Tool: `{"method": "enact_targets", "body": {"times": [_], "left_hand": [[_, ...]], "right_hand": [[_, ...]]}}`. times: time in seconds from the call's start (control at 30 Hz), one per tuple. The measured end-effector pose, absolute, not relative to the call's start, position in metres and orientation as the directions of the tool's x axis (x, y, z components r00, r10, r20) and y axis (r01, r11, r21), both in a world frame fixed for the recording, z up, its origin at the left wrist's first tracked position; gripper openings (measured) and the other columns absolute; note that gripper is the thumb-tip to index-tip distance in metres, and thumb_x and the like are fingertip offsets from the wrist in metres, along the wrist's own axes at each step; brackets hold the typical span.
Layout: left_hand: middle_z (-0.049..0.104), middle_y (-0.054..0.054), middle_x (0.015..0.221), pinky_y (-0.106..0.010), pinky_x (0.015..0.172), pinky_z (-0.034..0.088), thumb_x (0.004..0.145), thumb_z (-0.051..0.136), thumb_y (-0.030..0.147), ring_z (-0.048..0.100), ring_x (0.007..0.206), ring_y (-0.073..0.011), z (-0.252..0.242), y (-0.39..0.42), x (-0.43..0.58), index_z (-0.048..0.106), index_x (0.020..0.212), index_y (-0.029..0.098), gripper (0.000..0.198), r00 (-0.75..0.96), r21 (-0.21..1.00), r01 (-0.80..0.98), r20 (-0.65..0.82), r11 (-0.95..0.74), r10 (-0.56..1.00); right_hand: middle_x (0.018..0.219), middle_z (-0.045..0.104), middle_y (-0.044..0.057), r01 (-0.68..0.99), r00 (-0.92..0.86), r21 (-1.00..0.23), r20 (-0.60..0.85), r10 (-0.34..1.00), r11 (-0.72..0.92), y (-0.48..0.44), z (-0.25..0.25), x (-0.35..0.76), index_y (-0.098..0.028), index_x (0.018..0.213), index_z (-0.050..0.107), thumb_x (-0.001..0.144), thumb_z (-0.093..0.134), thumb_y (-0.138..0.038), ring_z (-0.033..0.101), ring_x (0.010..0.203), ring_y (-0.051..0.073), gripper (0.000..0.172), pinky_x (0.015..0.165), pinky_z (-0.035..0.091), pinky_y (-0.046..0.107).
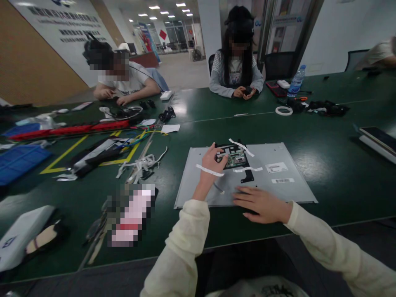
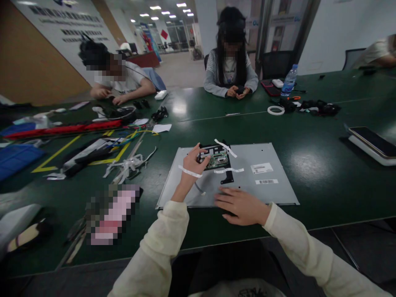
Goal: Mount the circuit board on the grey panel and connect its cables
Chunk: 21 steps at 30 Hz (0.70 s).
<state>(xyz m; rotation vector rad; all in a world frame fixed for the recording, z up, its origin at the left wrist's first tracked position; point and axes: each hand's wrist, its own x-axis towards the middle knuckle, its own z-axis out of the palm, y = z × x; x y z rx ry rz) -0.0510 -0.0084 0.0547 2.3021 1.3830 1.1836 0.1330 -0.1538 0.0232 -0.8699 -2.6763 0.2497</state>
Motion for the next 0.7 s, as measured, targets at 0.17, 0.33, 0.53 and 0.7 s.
{"method": "enact_targets", "body": {"times": [0.17,0.33,0.53,0.7], "left_hand": [[0.061,-0.012,0.124,-0.039,0.101,0.045,0.079,0.061,0.026,0.047,0.128,-0.0236,0.034,-0.005,-0.048,0.062,0.094,0.018,0.017,0.288,0.533,0.66,0.471,-0.529,0.834],[0.058,-0.011,0.126,-0.041,0.101,0.045,0.082,0.058,0.028,0.047,0.128,-0.025,0.022,-0.007,-0.042,0.06,0.098,0.019,0.018,0.322,0.519,0.676,0.431,-0.523,0.843],[0.039,-0.016,0.144,-0.042,0.095,0.048,0.088,0.051,0.03,0.05,0.124,-0.0285,0.015,-0.014,-0.033,0.054,0.111,0.018,0.027,0.35,0.466,0.716,0.405,-0.52,0.844],[0.041,-0.019,0.141,-0.041,0.09,0.049,0.089,0.048,0.034,0.055,0.116,-0.0296,0.009,-0.015,-0.031,0.035,0.135,0.014,0.053,0.353,0.417,0.76,0.378,-0.498,0.856]], "right_hand": [[0.122,0.063,0.008,0.571,-0.639,-0.198,0.502,0.583,0.796,-0.165,0.044,0.159,-0.019,0.122,0.058,0.09,0.044,-0.019,0.056,0.115,0.018,0.036,0.098,0.047,0.035],[0.128,0.058,0.009,0.869,-0.189,-0.331,0.464,0.865,0.367,-0.128,0.045,0.216,-0.019,0.127,0.054,0.094,0.036,-0.031,0.053,0.119,0.021,0.04,0.102,0.043,0.04],[0.151,0.028,0.012,0.983,0.052,-0.184,0.18,0.982,-0.018,-0.066,-0.008,0.248,-0.021,0.136,0.045,0.092,0.03,-0.047,0.015,0.14,0.038,0.053,0.1,0.031,0.063],[0.151,0.026,0.013,0.98,0.112,-0.174,0.095,0.989,-0.094,-0.043,-0.019,0.235,-0.023,0.14,0.039,0.094,0.022,-0.047,0.019,0.137,0.039,0.054,0.095,0.026,0.071]]}}
